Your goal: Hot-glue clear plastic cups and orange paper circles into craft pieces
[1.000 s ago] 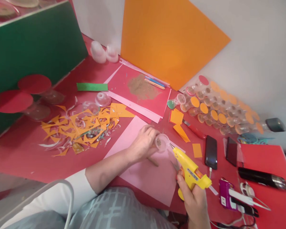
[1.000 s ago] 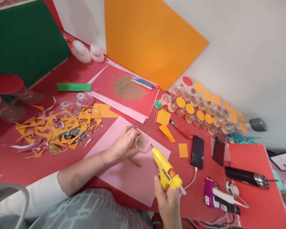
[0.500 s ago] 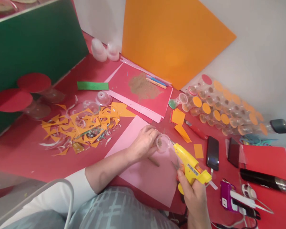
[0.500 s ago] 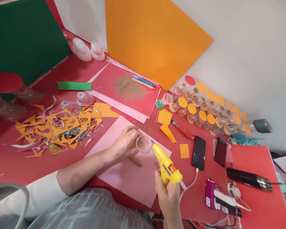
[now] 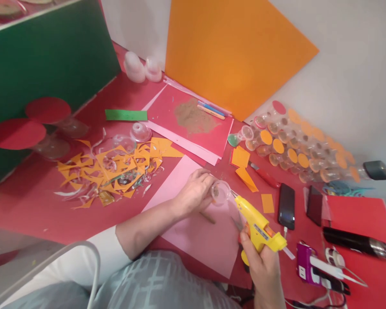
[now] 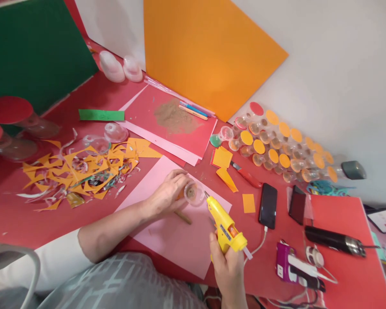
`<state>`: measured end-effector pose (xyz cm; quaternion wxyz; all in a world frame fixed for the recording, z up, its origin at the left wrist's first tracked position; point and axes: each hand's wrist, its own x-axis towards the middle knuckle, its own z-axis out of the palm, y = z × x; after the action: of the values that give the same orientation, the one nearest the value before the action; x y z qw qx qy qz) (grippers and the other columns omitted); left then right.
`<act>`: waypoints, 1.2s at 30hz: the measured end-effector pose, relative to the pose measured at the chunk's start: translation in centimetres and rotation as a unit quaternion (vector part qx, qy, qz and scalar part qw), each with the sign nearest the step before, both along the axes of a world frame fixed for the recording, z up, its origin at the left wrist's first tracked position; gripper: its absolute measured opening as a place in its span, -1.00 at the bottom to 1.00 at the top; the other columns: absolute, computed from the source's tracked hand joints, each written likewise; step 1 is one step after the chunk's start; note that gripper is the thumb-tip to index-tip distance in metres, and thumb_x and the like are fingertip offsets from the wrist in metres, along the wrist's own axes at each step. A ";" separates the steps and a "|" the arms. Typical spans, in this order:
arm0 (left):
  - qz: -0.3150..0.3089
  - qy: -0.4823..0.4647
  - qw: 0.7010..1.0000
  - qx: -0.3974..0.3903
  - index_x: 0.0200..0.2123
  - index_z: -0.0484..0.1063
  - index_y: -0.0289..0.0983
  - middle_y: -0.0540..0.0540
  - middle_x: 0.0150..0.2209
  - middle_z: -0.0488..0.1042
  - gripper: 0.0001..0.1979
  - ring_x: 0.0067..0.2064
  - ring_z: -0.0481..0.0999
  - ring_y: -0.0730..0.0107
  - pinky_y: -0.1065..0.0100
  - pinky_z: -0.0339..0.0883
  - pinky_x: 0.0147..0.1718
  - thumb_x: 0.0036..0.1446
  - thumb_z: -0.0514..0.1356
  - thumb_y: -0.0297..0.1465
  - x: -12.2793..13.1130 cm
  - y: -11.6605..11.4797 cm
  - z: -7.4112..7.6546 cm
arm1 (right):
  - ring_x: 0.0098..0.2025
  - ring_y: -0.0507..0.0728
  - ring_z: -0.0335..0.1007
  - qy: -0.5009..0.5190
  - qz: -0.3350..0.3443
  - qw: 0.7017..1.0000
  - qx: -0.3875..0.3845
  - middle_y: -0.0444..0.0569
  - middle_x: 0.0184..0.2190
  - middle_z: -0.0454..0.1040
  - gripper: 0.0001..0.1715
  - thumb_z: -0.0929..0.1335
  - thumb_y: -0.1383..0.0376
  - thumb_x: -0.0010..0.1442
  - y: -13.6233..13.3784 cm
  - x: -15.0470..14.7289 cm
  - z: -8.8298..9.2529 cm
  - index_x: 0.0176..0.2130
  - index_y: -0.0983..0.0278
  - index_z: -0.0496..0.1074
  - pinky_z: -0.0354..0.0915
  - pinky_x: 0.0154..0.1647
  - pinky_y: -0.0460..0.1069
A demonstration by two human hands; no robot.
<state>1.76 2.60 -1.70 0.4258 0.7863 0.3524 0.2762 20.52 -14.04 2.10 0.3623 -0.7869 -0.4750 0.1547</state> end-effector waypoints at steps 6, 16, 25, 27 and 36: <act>0.021 -0.008 1.000 0.009 -0.13 0.40 -0.21 -0.21 -0.07 0.54 -0.68 0.20 0.33 -0.15 -0.13 0.33 0.19 0.02 0.34 -0.36 0.2 -0.2 -0.3 | -0.46 0.19 0.52 0.100 0.019 0.993 -0.066 0.04 -0.46 0.61 -0.55 0.46 -0.07 0.18 -0.4 0.1 1.2 -0.28 0.26 0.56 0.45 -0.47 0.00; 0.022 0.004 1.000 0.010 -0.17 0.40 -0.22 -0.17 -0.16 0.57 -0.78 0.22 0.33 -0.12 -0.07 0.32 0.20 0.07 0.25 -0.43 0.4 -0.3 -0.6 | -0.37 0.21 0.58 0.083 0.028 0.995 -0.051 0.07 -0.38 0.65 -0.61 0.46 -0.02 0.18 -0.1 -0.2 1.5 -0.26 0.26 0.57 0.52 -0.35 0.02; 0.018 0.022 1.000 0.004 -0.16 0.40 -0.23 -0.19 -0.14 0.57 -0.77 0.21 0.34 -0.13 -0.05 0.37 0.15 0.07 0.27 -0.42 0.1 -0.2 -0.2 | -0.34 0.25 0.62 0.084 0.027 0.995 -0.054 0.13 -0.37 0.66 -0.55 0.48 -0.06 0.16 -0.4 0.2 1.2 -0.29 0.29 0.59 0.55 -0.32 0.05; 0.018 0.021 1.000 0.001 -0.15 0.40 -0.25 -0.20 -0.14 0.58 -0.78 0.21 0.33 -0.14 -0.06 0.37 0.15 0.09 0.26 -0.41 0.1 -0.2 -0.2 | -0.36 0.25 0.63 0.065 0.026 0.997 -0.046 0.13 -0.39 0.67 -0.52 0.47 -0.10 0.15 0.0 -0.1 1.4 -0.32 0.28 0.59 0.55 -0.33 0.05; 0.017 0.014 1.000 0.016 -0.17 0.41 -0.23 -0.18 -0.15 0.59 -0.79 0.19 0.36 -0.10 -0.05 0.35 0.18 0.08 0.24 -0.43 0.2 -0.2 -0.4 | -0.46 0.22 0.55 0.002 0.001 1.000 -0.029 0.07 -0.49 0.61 -0.42 0.43 -0.21 0.13 0.5 -0.3 1.0 -0.37 0.26 0.54 0.49 -0.40 0.07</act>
<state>1.95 2.37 -2.06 0.4034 0.7906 0.3676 0.2776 20.19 -13.57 3.11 0.3398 -0.7964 -0.4703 0.1705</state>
